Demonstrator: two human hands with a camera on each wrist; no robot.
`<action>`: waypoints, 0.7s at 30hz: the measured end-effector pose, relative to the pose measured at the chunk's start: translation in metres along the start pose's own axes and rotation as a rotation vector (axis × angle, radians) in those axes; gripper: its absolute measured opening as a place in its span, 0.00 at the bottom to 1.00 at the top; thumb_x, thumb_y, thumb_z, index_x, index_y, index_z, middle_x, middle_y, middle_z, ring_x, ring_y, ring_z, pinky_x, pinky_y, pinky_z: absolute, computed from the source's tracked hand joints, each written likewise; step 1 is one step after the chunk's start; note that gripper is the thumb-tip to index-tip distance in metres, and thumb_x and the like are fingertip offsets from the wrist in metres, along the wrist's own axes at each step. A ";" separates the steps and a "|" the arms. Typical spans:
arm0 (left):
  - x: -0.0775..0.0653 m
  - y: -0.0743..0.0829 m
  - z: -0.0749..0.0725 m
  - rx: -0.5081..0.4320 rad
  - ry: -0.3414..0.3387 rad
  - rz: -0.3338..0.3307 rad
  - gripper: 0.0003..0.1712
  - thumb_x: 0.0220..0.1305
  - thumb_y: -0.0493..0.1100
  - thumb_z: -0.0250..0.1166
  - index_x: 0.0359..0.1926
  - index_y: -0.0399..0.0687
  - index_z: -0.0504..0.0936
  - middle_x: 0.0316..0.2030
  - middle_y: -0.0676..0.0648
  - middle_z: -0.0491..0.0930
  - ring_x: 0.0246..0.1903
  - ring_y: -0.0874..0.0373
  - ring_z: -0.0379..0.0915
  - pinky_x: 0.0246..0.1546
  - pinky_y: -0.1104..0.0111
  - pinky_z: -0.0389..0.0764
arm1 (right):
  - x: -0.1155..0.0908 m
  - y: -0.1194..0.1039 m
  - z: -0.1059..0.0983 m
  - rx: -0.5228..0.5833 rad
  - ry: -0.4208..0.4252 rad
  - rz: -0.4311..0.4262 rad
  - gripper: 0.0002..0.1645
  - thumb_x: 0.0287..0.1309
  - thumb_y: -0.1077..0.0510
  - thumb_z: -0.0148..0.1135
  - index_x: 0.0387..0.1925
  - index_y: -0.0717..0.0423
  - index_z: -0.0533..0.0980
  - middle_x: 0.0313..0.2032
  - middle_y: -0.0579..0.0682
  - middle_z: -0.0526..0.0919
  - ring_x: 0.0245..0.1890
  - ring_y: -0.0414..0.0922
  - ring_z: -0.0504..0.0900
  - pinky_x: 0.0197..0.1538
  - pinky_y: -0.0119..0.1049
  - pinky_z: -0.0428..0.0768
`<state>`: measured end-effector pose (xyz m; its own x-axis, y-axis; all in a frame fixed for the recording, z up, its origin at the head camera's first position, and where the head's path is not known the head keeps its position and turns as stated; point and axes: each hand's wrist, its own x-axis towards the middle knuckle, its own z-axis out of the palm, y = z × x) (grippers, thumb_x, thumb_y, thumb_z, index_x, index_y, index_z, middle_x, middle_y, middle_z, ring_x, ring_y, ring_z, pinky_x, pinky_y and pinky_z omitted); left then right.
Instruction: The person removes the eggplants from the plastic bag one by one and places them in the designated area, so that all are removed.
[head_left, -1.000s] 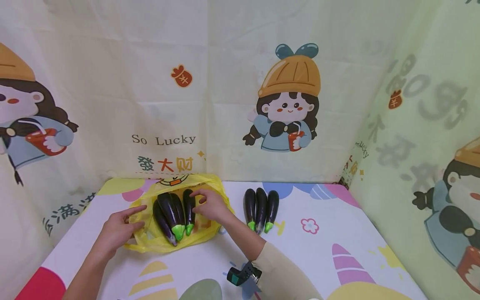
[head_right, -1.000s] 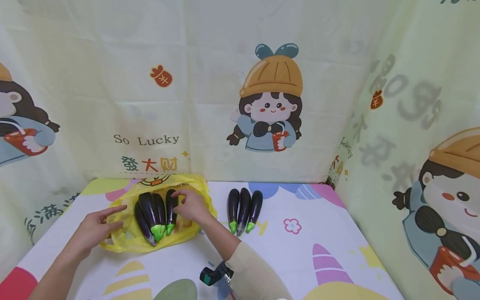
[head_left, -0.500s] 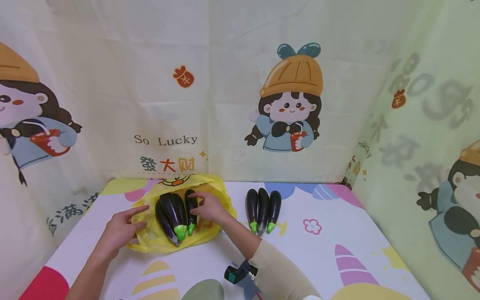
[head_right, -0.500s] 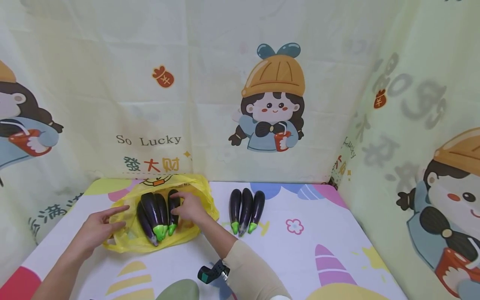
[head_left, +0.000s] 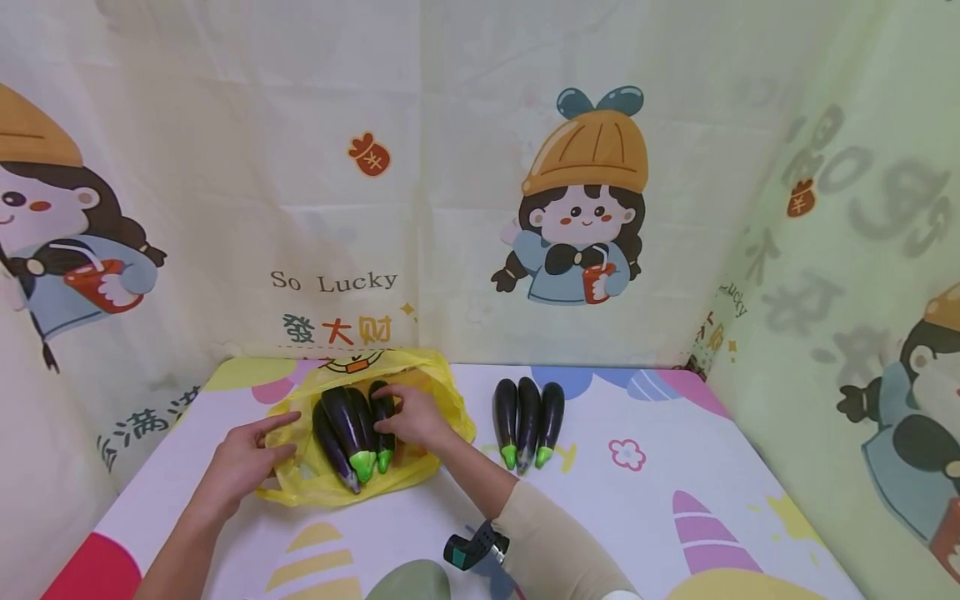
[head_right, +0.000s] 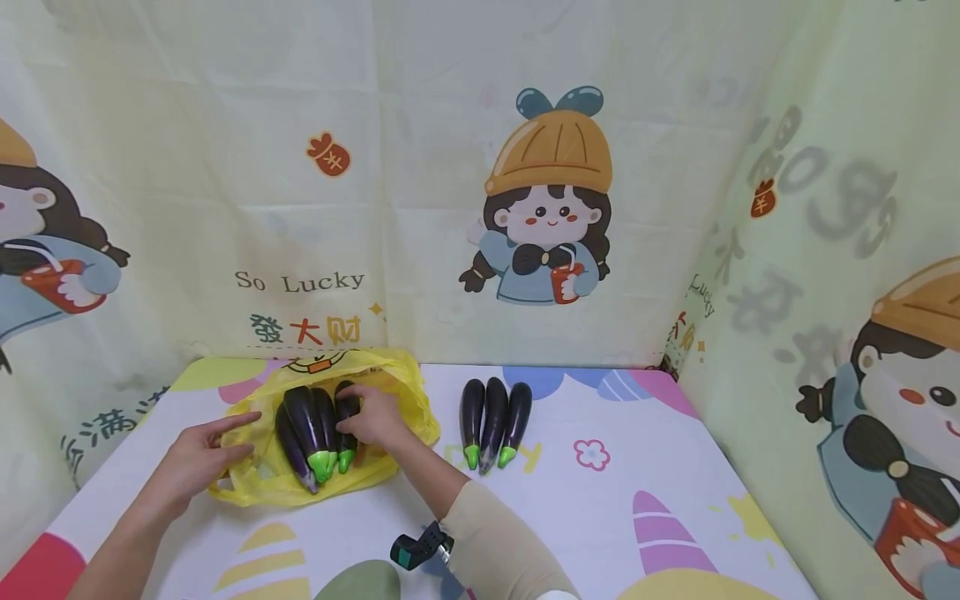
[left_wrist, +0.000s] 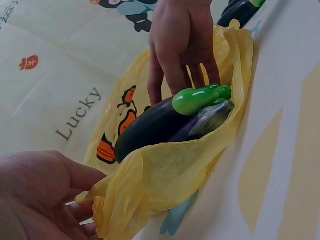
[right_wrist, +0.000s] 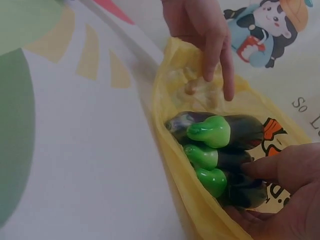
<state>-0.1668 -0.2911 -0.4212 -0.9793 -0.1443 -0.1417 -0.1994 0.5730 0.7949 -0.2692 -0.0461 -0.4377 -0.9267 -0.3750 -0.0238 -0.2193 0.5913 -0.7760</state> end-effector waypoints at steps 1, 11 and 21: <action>0.000 0.000 0.000 0.000 0.000 0.001 0.35 0.71 0.41 0.63 0.76 0.40 0.68 0.43 0.39 0.67 0.36 0.52 0.63 0.26 0.67 0.71 | 0.001 0.000 0.001 -0.002 0.002 -0.003 0.27 0.54 0.57 0.79 0.57 0.42 0.83 0.42 0.48 0.84 0.37 0.41 0.77 0.35 0.31 0.77; 0.001 0.001 -0.001 0.005 -0.009 -0.004 0.35 0.72 0.42 0.63 0.76 0.41 0.67 0.59 0.31 0.67 0.48 0.45 0.64 0.31 0.68 0.72 | 0.001 -0.004 0.002 0.024 0.022 0.014 0.28 0.52 0.61 0.80 0.55 0.43 0.83 0.37 0.48 0.83 0.32 0.42 0.77 0.32 0.31 0.76; 0.004 -0.002 0.000 0.000 -0.015 -0.012 0.35 0.72 0.42 0.63 0.77 0.41 0.67 0.62 0.30 0.66 0.49 0.44 0.64 0.31 0.67 0.72 | 0.000 -0.004 0.005 0.080 0.037 0.040 0.27 0.52 0.64 0.79 0.54 0.43 0.84 0.41 0.50 0.84 0.35 0.42 0.78 0.32 0.31 0.78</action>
<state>-0.1701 -0.2921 -0.4232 -0.9772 -0.1392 -0.1603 -0.2115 0.5716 0.7928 -0.2666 -0.0517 -0.4380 -0.9452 -0.3246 -0.0340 -0.1578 0.5457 -0.8230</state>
